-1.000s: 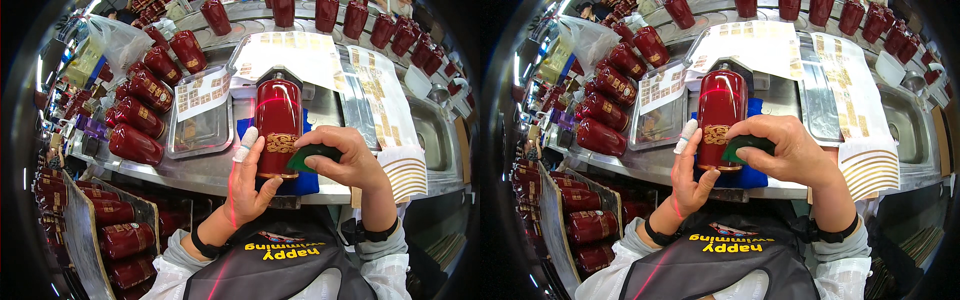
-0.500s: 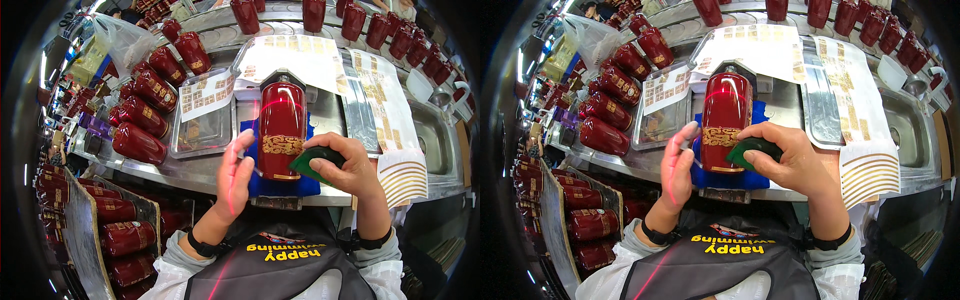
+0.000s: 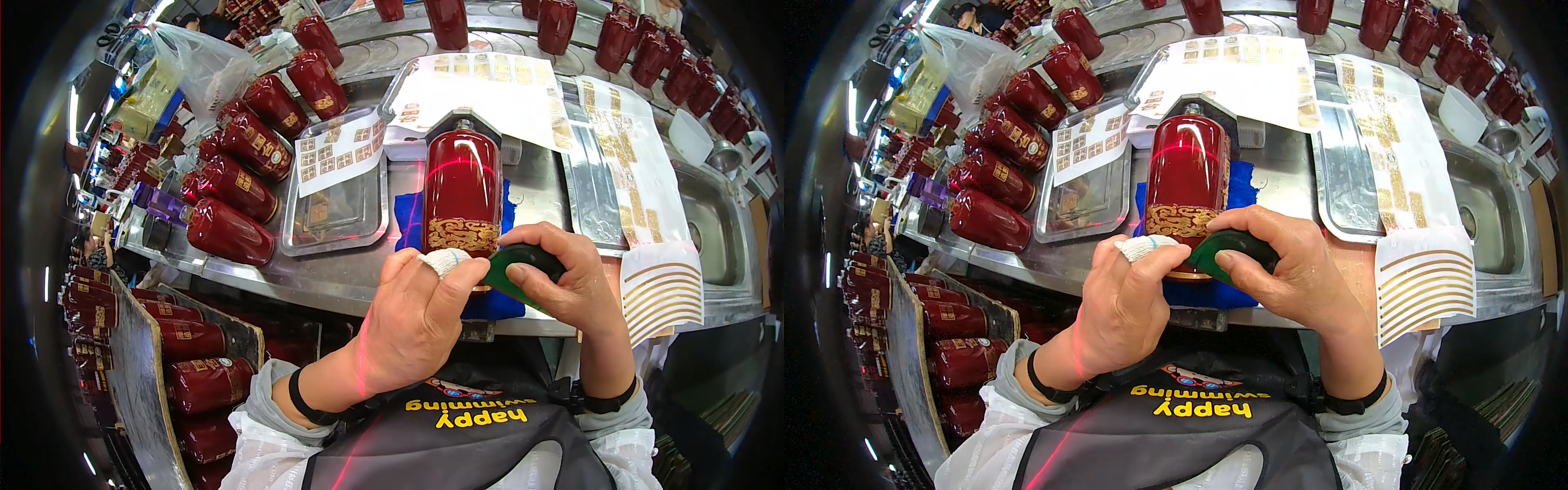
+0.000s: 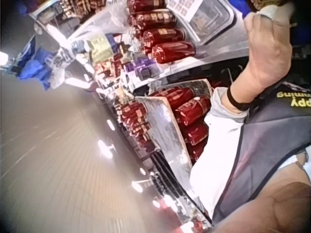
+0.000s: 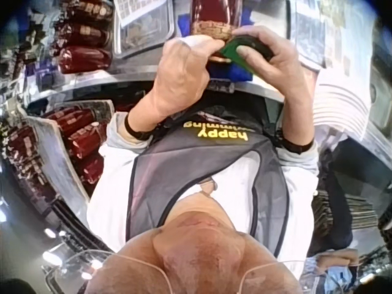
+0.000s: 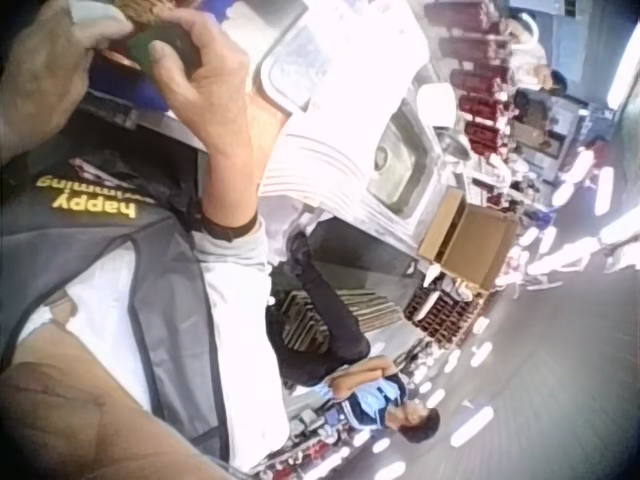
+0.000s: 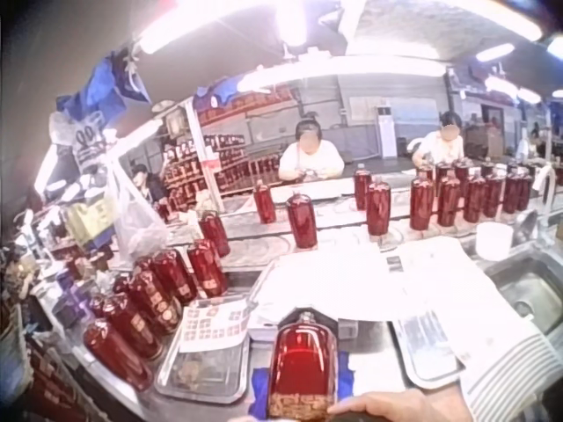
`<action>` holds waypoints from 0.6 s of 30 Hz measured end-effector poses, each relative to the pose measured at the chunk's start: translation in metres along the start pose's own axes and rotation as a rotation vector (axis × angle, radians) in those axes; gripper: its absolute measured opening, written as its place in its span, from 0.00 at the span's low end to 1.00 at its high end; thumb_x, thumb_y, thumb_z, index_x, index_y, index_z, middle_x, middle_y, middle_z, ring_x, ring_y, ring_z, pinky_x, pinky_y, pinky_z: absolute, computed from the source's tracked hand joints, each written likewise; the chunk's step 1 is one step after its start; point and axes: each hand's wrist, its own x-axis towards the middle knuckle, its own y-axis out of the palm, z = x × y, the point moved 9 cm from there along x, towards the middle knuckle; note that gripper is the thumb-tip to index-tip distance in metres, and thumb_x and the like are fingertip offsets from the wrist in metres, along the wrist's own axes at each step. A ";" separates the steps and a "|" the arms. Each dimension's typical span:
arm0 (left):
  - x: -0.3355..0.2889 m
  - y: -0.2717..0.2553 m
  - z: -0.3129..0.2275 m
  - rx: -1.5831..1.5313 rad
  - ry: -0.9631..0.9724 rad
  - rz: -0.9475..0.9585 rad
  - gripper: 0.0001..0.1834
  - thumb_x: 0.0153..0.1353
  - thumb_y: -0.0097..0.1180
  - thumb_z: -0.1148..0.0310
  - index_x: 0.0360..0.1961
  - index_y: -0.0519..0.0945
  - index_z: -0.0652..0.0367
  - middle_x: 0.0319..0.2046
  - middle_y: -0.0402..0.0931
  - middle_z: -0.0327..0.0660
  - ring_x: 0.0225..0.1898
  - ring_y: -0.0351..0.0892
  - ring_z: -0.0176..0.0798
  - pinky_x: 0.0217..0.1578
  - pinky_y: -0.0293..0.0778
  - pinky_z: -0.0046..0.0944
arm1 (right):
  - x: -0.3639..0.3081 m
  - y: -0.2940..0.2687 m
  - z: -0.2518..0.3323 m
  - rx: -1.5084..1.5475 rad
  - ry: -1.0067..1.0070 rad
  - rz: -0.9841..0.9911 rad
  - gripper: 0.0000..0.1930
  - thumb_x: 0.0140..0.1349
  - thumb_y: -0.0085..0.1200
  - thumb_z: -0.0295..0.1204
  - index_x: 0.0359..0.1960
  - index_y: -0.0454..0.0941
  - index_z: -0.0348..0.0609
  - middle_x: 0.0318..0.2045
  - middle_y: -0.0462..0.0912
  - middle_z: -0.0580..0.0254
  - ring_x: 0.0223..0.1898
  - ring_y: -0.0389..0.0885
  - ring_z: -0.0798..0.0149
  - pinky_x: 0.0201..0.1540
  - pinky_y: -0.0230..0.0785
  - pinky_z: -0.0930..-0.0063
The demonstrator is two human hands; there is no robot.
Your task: Applying decorative and branding labels to red liquor bottles on a factory assembly line.
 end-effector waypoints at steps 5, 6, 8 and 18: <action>0.001 -0.001 -0.001 0.035 -0.025 0.011 0.29 0.45 0.52 0.91 0.52 0.73 0.61 0.40 0.76 0.47 0.35 0.74 0.51 0.41 0.70 0.44 | -0.001 -0.001 0.002 -0.029 -0.019 0.002 0.14 0.56 0.58 0.23 0.45 0.78 0.36 0.30 0.81 0.59 0.30 0.78 0.70 0.34 0.71 0.77; 0.000 0.000 0.003 0.034 -0.067 0.038 0.29 0.45 0.52 0.91 0.52 0.73 0.62 0.40 0.76 0.47 0.35 0.74 0.50 0.41 0.70 0.43 | -0.001 -0.001 0.004 -0.040 -0.042 -0.003 0.14 0.56 0.58 0.23 0.45 0.78 0.36 0.31 0.81 0.58 0.30 0.79 0.69 0.34 0.72 0.76; -0.001 0.002 0.008 0.033 -0.110 0.066 0.29 0.45 0.52 0.91 0.52 0.73 0.63 0.39 0.76 0.47 0.35 0.74 0.49 0.41 0.70 0.43 | 0.000 -0.001 0.004 -0.033 -0.037 0.002 0.14 0.56 0.58 0.23 0.45 0.78 0.36 0.31 0.81 0.57 0.31 0.80 0.67 0.35 0.72 0.76; -0.006 -0.003 0.016 -0.168 -0.171 0.006 0.28 0.47 0.50 0.90 0.53 0.71 0.66 0.41 0.75 0.50 0.33 0.74 0.47 0.40 0.69 0.42 | 0.005 0.001 0.007 -0.036 -0.051 0.028 0.14 0.56 0.59 0.24 0.45 0.78 0.36 0.33 0.82 0.55 0.32 0.82 0.64 0.36 0.73 0.74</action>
